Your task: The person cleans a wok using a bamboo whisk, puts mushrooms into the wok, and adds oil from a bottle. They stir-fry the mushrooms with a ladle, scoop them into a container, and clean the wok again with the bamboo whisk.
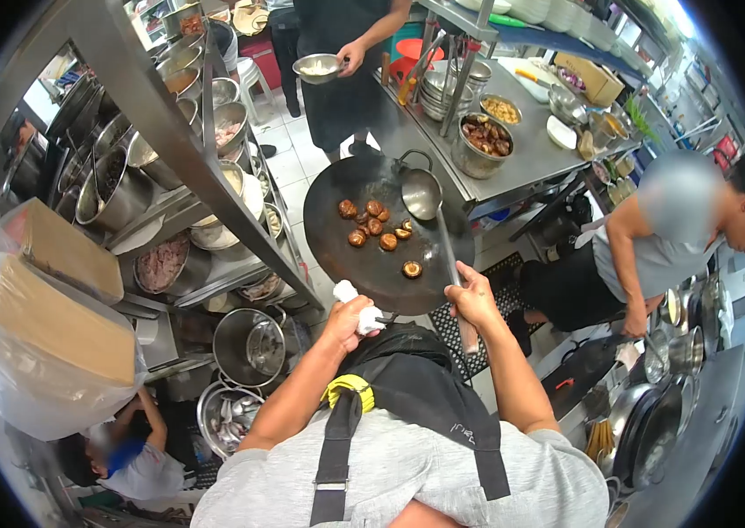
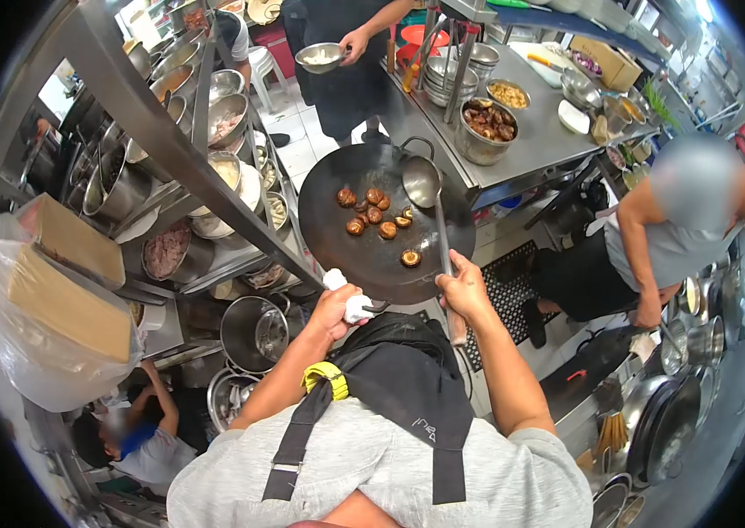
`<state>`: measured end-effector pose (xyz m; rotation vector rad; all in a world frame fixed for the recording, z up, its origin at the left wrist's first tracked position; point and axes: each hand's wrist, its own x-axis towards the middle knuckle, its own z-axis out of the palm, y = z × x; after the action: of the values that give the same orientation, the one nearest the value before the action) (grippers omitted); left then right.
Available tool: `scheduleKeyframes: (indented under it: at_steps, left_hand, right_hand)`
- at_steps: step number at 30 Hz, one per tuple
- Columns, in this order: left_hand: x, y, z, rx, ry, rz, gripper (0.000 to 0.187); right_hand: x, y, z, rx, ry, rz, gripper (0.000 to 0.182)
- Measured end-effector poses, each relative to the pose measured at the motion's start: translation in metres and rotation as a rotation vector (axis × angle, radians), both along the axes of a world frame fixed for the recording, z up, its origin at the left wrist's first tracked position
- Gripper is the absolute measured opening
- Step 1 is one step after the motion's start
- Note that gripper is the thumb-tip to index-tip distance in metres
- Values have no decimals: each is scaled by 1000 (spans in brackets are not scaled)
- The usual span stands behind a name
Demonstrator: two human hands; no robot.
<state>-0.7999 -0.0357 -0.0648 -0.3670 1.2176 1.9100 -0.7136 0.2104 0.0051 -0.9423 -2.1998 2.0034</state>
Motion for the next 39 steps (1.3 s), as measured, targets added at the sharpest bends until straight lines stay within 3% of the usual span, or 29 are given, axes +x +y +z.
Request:
scheduleKeyframes:
  at_steps: [4, 8, 11, 15, 20, 22, 26, 28, 31, 32, 34, 35, 36, 39]
  left_hand:
    - [2, 2, -6, -55, -2, -6, 14]
    - [-1, 0, -18, -71, -41, -16, 12]
    - [1, -6, -18, -70, -83, 3, 11]
    - [0, -9, -17, -50, -85, 16, 11]
    - [2, -13, -6, 8, -44, 3, 16]
    - [2, -11, 3, 12, -40, 0, 16]
    - [1, -9, 8, 62, -29, -19, 15]
    - [-2, -5, 13, 65, -32, -26, 15]
    - [-5, -3, 12, 87, -19, -33, 14]
    - [-8, -2, 11, 98, -12, -39, 14]
    - [-9, -3, 7, 110, -11, -45, 14]
    - [-8, -3, 4, 96, -10, -36, 13]
    - [-9, -2, 3, 79, -11, -25, 13]
    - [-8, -1, 7, 37, 5, 4, 12]
  right_hand:
    - [-8, -24, -16, -400, -55, 7, 75]
    - [-4, -50, 2, -811, -56, 49, 57]
    - [3, -34, -14, -1218, 33, 123, 45]
    - [18, -22, 0, -1321, 7, 46, 40]
    - [27, 28, 50, -1149, 184, -10, 45]
    - [22, 53, 72, -933, 312, -19, 49]
    - [-16, 94, 84, -163, 338, -86, 67]
    - [-40, 110, 53, 86, 378, -170, 71]
    - [-55, 112, 51, 364, 244, -197, 73]
    - [-52, 109, 50, 623, 103, -195, 69]
    - [-53, 103, 35, 1112, 130, -188, 67]
    - [-46, 102, 30, 978, 167, -207, 66]
    - [-41, 105, 18, 1098, 303, -203, 67]
    - [-3, 52, 69, 391, 299, -60, 69]
